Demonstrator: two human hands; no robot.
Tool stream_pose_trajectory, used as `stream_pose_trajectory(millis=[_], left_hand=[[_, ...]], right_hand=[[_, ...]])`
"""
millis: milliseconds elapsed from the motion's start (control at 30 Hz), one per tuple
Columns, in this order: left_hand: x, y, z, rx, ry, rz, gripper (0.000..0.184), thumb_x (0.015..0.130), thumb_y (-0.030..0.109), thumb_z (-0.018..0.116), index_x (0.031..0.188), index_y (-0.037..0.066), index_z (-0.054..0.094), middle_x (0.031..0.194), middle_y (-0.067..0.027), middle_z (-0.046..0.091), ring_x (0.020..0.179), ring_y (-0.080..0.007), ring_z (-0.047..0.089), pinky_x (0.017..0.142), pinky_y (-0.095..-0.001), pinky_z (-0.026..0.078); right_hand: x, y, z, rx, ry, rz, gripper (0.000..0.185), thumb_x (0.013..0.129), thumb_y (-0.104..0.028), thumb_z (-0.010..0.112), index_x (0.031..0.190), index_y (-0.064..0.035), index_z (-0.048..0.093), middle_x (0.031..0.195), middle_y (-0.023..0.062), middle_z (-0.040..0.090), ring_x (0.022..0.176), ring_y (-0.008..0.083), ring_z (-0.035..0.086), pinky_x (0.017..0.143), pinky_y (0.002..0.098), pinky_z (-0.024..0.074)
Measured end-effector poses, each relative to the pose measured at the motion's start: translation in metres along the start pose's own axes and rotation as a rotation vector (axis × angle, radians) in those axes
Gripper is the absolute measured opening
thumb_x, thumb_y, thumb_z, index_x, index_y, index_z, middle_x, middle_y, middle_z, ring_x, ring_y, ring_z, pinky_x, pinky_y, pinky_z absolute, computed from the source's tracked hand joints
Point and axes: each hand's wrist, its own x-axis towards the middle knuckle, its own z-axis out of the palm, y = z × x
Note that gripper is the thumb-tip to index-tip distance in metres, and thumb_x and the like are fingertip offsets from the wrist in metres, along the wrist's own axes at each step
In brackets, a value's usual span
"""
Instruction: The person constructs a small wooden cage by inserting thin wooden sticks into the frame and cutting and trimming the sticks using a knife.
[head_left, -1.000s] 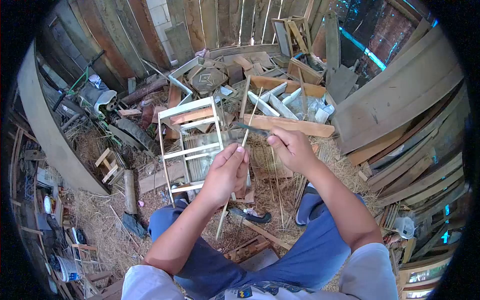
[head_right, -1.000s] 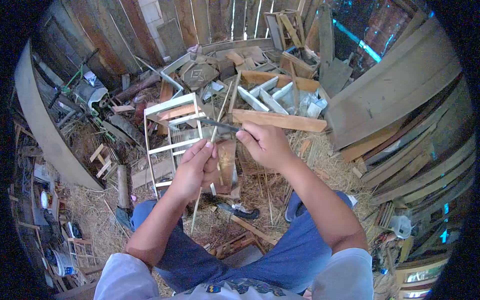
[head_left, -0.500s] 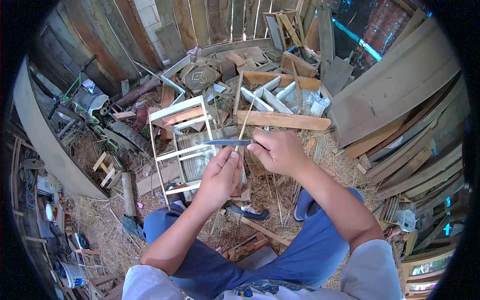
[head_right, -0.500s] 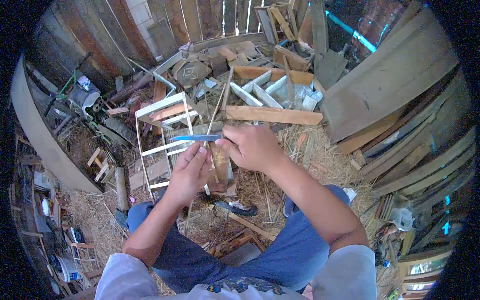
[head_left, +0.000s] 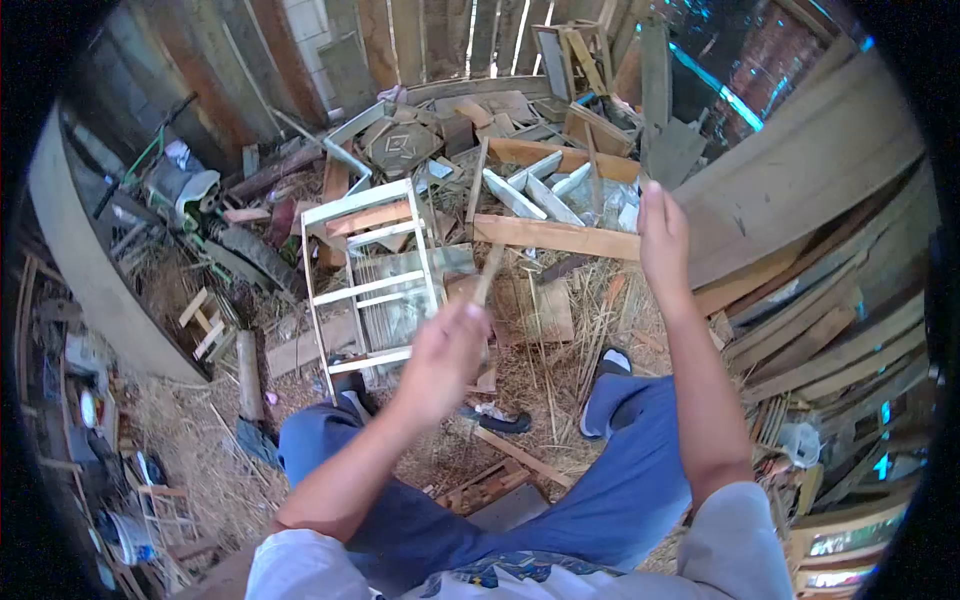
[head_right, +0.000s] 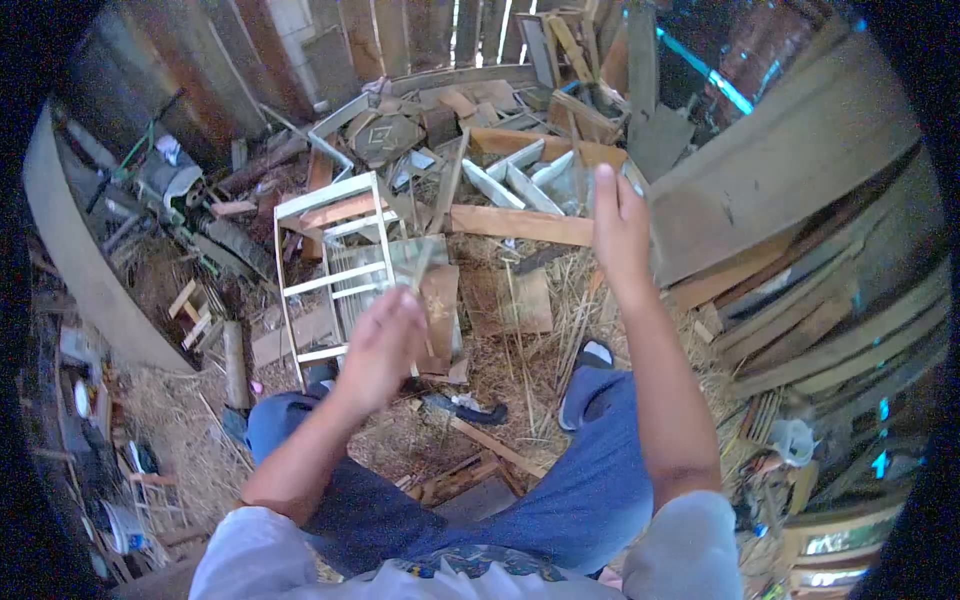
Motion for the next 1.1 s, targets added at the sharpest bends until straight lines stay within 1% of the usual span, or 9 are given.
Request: stream_pose_trajectory(millis=[67, 133, 233, 300, 500, 633, 933, 1000, 1100], left_hand=[[0.024, -0.007, -0.027, 0.055, 0.075, 0.058, 0.025, 0.107, 0.029, 0.044, 0.092, 0.012, 0.053, 0.060, 0.0082, 0.039, 0.044, -0.0037, 0.031, 0.039, -0.0226, 0.022], [0.029, -0.012, -0.039, -0.029, 0.056, 0.033, 0.025, 0.107, 0.029, 0.044, 0.092, 0.012, 0.052, 0.059, 0.0085, 0.037, 0.044, -0.0033, 0.030, 0.039, -0.0224, 0.021], [0.027, -0.014, -0.037, -0.128, 0.044, -0.041, 0.024, 0.107, 0.029, 0.044, 0.092, 0.012, 0.052, 0.060, 0.0091, 0.033, 0.045, -0.0024, 0.027, 0.040, -0.0219, 0.019], [0.028, -0.017, -0.034, -0.112, 0.013, -0.067, 0.024, 0.107, 0.029, 0.044, 0.093, 0.012, 0.053, 0.061, 0.0091, 0.033, 0.045, -0.0026, 0.026, 0.040, -0.0222, 0.018], [0.039, -0.018, -0.023, -0.090, -0.019, -0.061, 0.025, 0.107, 0.029, 0.044, 0.093, 0.011, 0.053, 0.060, 0.0091, 0.033, 0.045, -0.0025, 0.025, 0.041, -0.0224, 0.017], [0.043, -0.013, -0.014, -0.050, -0.042, -0.042, 0.025, 0.107, 0.028, 0.044, 0.092, 0.010, 0.053, 0.059, 0.0090, 0.033, 0.044, -0.0027, 0.025, 0.041, -0.0229, 0.016], [0.041, -0.018, -0.017, -0.061, -0.084, -0.123, 0.028, 0.107, 0.022, 0.045, 0.089, 0.005, 0.057, 0.066, 0.0075, 0.042, 0.057, -0.0011, 0.036, 0.049, -0.0210, 0.028], [0.043, -0.026, -0.017, 0.142, -0.021, 0.046, 0.028, 0.107, 0.021, 0.044, 0.088, 0.004, 0.056, 0.066, 0.0071, 0.042, 0.058, -0.0014, 0.037, 0.050, -0.0219, 0.030], [0.041, -0.027, -0.018, 0.144, -0.001, 0.030, 0.028, 0.107, 0.020, 0.043, 0.087, 0.004, 0.054, 0.066, 0.0068, 0.043, 0.056, -0.0020, 0.038, 0.050, -0.0237, 0.031]], right_hand=[[-0.012, -0.006, 0.006, 0.221, -0.054, 0.146, 0.038, 0.103, -0.040, 0.050, 0.101, -0.0053, 0.066, 0.086, 0.0114, 0.069, 0.078, 0.0258, 0.066, 0.072, 0.0378, 0.0495], [-0.036, -0.034, 0.025, 0.090, -0.150, -0.003, 0.039, 0.102, -0.038, 0.053, 0.096, -0.0010, 0.063, 0.083, 0.0074, 0.067, 0.080, 0.0182, 0.064, 0.069, 0.0373, 0.0476], [-0.048, -0.049, 0.042, 0.037, -0.329, -0.193, 0.037, 0.101, -0.037, 0.055, 0.091, -0.0024, 0.061, 0.078, 0.0099, 0.065, 0.075, 0.0229, 0.064, 0.067, 0.0394, 0.0473], [-0.054, -0.059, 0.050, -0.031, -0.581, -0.257, 0.033, 0.100, -0.037, 0.056, 0.092, -0.0054, 0.061, 0.077, 0.0148, 0.064, 0.074, 0.0332, 0.064, 0.067, 0.0427, 0.0487], [-0.056, -0.054, 0.066, -0.118, -0.613, -0.403, 0.039, 0.098, -0.043, 0.055, 0.086, -0.0061, 0.058, 0.079, 0.0194, 0.064, 0.077, 0.0433, 0.063, 0.063, 0.0500, 0.0472], [-0.055, -0.048, 0.068, -0.147, -0.599, -0.424, 0.042, 0.098, -0.044, 0.054, 0.083, -0.0057, 0.058, 0.076, 0.0202, 0.063, 0.075, 0.0434, 0.063, 0.062, 0.0506, 0.0469], [-0.059, -0.046, 0.077, -0.231, -0.494, -0.549, 0.044, 0.096, -0.044, 0.057, 0.072, -0.0063, 0.057, 0.064, 0.0176, 0.061, 0.062, 0.0419, 0.062, 0.056, 0.0524, 0.0467], [-0.062, -0.048, 0.079, -0.258, -0.440, -0.553, 0.044, 0.096, -0.044, 0.057, 0.071, -0.0076, 0.057, 0.062, 0.0161, 0.061, 0.059, 0.0406, 0.062, 0.054, 0.0519, 0.0463], [-0.062, -0.053, 0.079, -0.309, -0.437, -0.539, 0.045, 0.095, -0.045, 0.058, 0.070, -0.0083, 0.056, 0.063, 0.0150, 0.061, 0.060, 0.0392, 0.062, 0.053, 0.0504, 0.0464]])
